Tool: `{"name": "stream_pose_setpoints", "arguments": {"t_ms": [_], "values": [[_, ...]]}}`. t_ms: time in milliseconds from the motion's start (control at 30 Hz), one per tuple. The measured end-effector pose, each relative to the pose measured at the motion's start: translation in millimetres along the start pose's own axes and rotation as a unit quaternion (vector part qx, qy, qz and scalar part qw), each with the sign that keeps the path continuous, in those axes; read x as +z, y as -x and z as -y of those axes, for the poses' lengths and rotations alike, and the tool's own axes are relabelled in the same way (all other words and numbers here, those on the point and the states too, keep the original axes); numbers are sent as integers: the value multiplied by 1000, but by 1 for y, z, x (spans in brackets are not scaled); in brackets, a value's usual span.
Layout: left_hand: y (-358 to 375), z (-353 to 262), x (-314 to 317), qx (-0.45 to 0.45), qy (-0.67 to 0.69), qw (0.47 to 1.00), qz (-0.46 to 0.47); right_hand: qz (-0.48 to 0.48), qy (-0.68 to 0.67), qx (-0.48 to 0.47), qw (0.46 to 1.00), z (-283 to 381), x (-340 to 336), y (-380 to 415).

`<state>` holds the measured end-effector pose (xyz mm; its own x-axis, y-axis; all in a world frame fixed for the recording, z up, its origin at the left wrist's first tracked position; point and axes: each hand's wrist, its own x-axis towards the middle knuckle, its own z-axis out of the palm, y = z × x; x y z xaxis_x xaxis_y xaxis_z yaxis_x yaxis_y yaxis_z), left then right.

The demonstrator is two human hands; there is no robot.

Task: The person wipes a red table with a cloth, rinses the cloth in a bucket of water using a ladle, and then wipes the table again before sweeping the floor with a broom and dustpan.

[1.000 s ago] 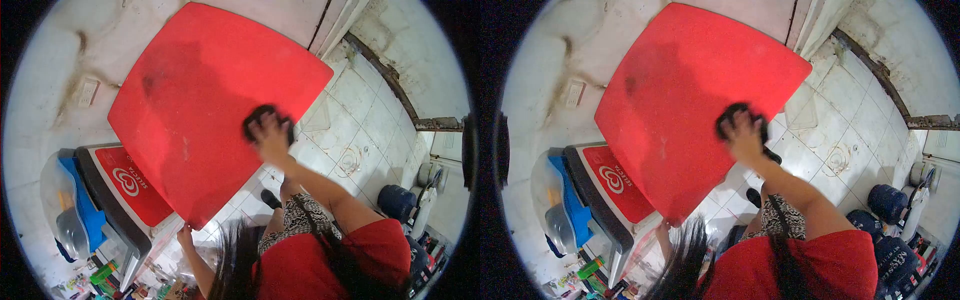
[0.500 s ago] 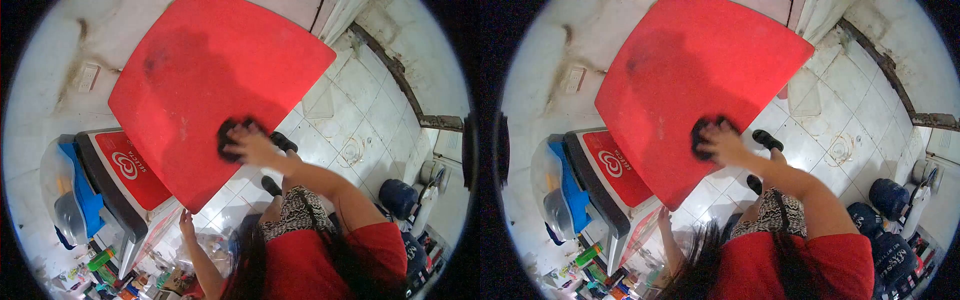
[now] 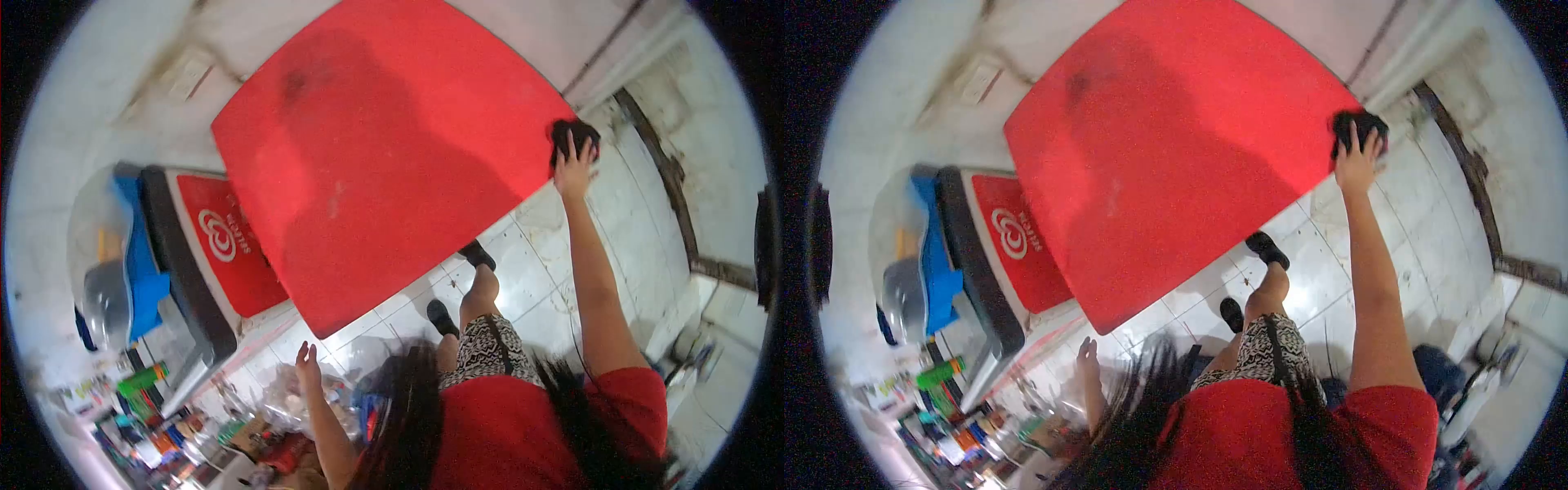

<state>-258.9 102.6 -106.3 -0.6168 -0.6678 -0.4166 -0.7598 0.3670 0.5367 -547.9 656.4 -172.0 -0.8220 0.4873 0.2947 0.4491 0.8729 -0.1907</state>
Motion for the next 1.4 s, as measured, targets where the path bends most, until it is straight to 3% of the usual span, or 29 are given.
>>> {"name": "stream_pose_setpoints", "arguments": {"t_ms": [100,200,233,333,467,500,567,733,800,833,900,1033,1167,1233,1267,1333,1400], "values": [[8,16,-4,8,-10,999,-34,68,-23,-88,994,38,-26,43],[24,1,-7,95,-101,989,-43,150,-45,-204,966,88,-44,92],[32,-11,-8,82,-87,991,-56,149,-55,-255,954,104,-46,109],[45,-32,-10,143,-104,980,-87,215,-109,-388,890,163,-67,161],[55,-19,-4,88,-48,992,-75,301,-175,-550,759,229,-87,226],[57,-18,-3,90,-43,992,-79,296,-174,-554,758,240,-88,230],[61,-18,-1,58,-8,996,-74,305,-181,-620,699,262,-86,233],[47,-1,16,94,15,992,-80,269,-164,-703,638,291,-68,204],[33,-15,22,102,153,970,-161,256,-153,-702,647,305,-54,179],[24,-16,26,102,157,970,-153,250,-141,-701,653,308,-43,163],[5,-19,44,111,129,949,-264,209,-111,-643,729,315,-20,118],[-20,-20,70,19,354,884,-304,153,-26,-485,861,302,28,9],[-33,-53,80,14,315,893,-322,151,37,-304,940,297,76,-100],[-37,-71,84,-23,312,856,-410,181,44,-164,969,323,91,-134],[-47,-61,87,14,277,848,-451,193,61,-114,973,346,93,-139],[-49,-61,89,-2,266,858,-439,155,76,-149,974,397,100,-127],[-44,-78,80,-16,237,880,-412,103,27,-295,950,452,99,-92]]}}
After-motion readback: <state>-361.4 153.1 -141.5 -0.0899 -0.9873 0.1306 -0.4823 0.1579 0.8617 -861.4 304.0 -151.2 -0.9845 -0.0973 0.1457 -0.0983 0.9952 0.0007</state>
